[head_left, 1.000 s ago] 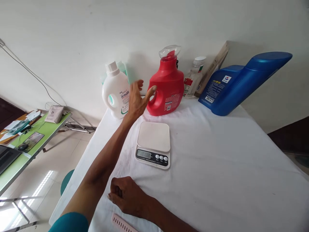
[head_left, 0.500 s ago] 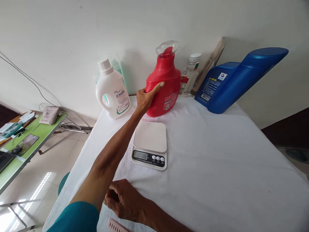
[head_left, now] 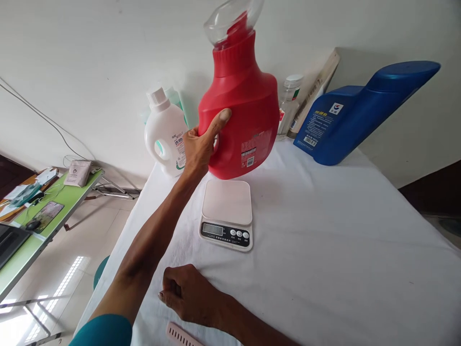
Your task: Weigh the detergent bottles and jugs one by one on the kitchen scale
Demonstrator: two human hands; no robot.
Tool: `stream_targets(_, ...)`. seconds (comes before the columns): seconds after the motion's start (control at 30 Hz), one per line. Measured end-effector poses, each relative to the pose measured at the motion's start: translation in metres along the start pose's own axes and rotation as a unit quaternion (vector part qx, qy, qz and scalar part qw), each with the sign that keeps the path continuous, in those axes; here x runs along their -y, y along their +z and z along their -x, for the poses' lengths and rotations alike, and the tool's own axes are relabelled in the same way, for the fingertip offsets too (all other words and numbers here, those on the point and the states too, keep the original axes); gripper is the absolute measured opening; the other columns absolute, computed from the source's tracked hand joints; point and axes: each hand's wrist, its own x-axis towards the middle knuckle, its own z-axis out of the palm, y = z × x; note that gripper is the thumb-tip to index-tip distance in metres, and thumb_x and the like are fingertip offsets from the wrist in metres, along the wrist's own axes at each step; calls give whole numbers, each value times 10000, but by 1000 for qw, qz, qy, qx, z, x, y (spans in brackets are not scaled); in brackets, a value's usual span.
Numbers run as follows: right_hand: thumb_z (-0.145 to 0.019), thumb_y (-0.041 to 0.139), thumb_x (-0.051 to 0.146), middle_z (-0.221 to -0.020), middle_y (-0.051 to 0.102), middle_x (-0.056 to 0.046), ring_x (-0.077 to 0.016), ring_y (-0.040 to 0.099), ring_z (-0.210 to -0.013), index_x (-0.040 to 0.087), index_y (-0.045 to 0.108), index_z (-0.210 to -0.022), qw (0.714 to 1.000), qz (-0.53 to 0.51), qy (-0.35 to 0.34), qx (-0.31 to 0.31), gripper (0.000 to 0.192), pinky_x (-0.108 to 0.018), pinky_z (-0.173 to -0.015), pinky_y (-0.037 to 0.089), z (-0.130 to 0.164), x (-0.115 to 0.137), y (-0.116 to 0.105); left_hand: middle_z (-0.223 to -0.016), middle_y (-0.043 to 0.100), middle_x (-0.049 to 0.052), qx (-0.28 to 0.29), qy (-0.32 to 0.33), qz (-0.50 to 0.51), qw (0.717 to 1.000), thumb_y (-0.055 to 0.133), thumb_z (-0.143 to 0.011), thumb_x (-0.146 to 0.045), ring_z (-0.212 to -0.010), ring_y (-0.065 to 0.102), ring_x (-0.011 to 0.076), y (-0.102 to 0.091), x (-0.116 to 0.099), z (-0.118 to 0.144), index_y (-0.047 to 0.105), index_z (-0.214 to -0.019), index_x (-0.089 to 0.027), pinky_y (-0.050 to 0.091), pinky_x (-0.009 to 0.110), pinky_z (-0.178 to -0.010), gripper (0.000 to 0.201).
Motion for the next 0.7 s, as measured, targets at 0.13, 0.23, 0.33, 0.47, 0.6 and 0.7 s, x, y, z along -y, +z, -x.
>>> stream_targets(0.13, -845, 681, 189, -672, 536, 61, -80, 472, -601, 197, 528, -771, 1000, 1, -3, 2, 170, -205, -559, 359, 0, 1, -1, -515, 332, -33, -7, -1, 44, 999, 779, -758, -741, -458, 378, 97, -26, -9, 29, 354, -592, -232, 309, 330, -446, 683)
stream_targets(0.23, -842, 689, 176, -662, 529, 65, -77, 468, -596, 193, 530, -769, 1000, -4, -14, 1, 176, -204, -569, 360, -2, 1, -1, -502, 301, -47, -7, -13, 43, 999, 784, -703, -781, -437, 306, 83, -41, -7, 49, 369, -568, -233, 265, 324, -433, 700)
stream_targets(0.33, -840, 689, 160, -659, 527, 68, -73, 465, -590, 191, 523, -762, 1000, -11, -22, 0, 185, -204, -584, 371, -2, 0, 0, -504, 301, -50, -14, -24, 34, 999, 768, -654, -835, -442, 308, 76, -51, -4, 63, 367, -566, -228, 265, 308, -425, 733)
stream_targets(0.47, -840, 689, 165, -663, 525, 66, -77, 458, -596, 193, 515, -761, 1000, -12, -17, -2, 193, -208, -572, 358, -3, 0, 1, -506, 314, -50, -12, -28, 43, 999, 778, -591, -865, -452, 291, 62, -56, -5, 73, 349, -556, -220, 272, 295, -424, 776)
stream_targets(0.6, -844, 679, 164, -666, 522, 67, -79, 459, -605, 194, 511, -761, 1000, -14, -20, -2, 190, -212, -575, 359, -3, 0, 1, -509, 331, -50, -2, -36, 52, 998, 797, -604, -837, -460, 285, 57, -56, -2, 77, 353, -543, -213, 269, 292, -433, 767)
stream_targets(0.7, -844, 672, 159, -654, 517, 70, -78, 455, -593, 196, 505, -754, 999, -19, -29, -1, 194, -213, -573, 363, -3, 0, 0, -511, 329, -54, 4, -36, 64, 997, 820, -632, -789, -456, 288, 56, -55, 3, 79, 365, -540, -211, 267, 293, -439, 741)
